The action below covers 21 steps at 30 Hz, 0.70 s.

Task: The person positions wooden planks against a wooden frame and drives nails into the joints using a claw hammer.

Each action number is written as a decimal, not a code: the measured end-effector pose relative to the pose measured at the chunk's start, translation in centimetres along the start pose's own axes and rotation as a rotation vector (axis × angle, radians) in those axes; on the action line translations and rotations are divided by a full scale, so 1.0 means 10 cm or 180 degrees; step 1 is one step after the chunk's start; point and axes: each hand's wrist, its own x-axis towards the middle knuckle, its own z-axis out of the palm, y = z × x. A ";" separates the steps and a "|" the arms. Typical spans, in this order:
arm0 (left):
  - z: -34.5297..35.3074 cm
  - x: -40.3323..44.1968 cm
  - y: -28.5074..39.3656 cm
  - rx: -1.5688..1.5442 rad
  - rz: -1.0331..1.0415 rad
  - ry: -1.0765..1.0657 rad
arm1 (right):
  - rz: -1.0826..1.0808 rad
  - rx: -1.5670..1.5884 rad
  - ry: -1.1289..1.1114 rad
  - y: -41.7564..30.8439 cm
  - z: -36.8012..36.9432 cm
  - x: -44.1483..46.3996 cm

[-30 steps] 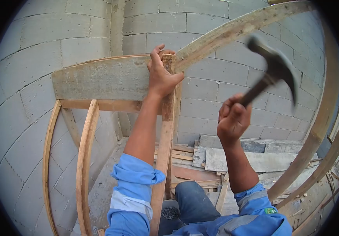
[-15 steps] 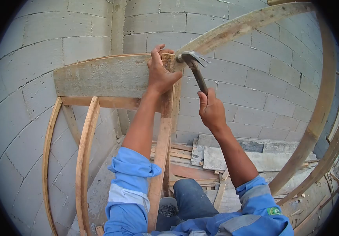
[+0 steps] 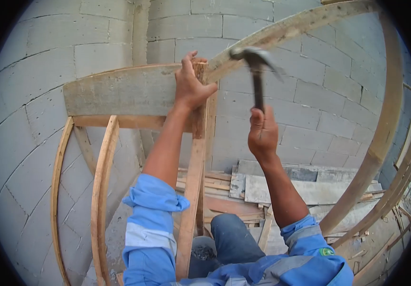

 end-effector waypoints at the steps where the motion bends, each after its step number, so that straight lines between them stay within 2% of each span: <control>1: 0.01 -0.07 -0.03 0.0118 0.0005 0.0007 | 0.0025 0.0350 0.0271 -0.01 -0.02 -0.11; 4: 0.04 0.02 -0.07 0.0169 0.0217 0.0075 | -0.0680 -0.0299 0.0195 0.10 0.09 -0.01; 5: 0.03 0.04 -0.04 0.0184 0.0182 0.0057 | 0.0139 -0.0978 -0.0731 0.14 0.09 0.06; 8: 0.02 0.12 0.05 0.0082 0.0149 0.0006 | 0.0371 -0.0488 -0.0635 0.07 -0.04 -0.05; 9: 0.01 0.13 0.06 0.0097 0.0153 -0.0050 | 0.0203 -0.0105 -0.0305 0.11 -0.05 -0.21; 10: -0.01 0.06 0.02 0.0128 0.0107 -0.0149 | 0.0305 0.0097 -0.0196 0.19 -0.06 -0.48; 11: 0.00 0.06 -0.06 0.0207 0.0432 -0.0099 | 0.0378 0.0306 -0.0066 0.31 -0.05 -0.72; 13: 0.01 0.11 -0.07 0.0203 0.0505 -0.0118 | 0.0732 0.0792 0.0015 0.63 0.00 -1.43; 14: 0.02 0.08 -0.08 0.0197 0.0501 -0.0138 | 0.0675 0.0773 0.0169 0.71 0.04 -1.73; 16: 0.02 0.05 0.00 0.0200 0.0475 -0.0097 | 0.1291 0.0457 -0.0396 0.83 -0.02 -2.36; 17: 0.03 0.06 0.05 0.0204 0.0469 -0.0087 | 0.1614 0.0672 -0.0484 0.82 -0.01 -2.62; 19: 0.01 0.06 0.02 0.0147 0.0234 -0.0315 | 0.2900 0.1234 -0.0589 0.84 0.07 -3.20; 21: 0.02 0.03 -0.03 0.0181 0.0019 -0.0428 | 0.2985 0.0797 -0.0798 0.77 0.10 -3.66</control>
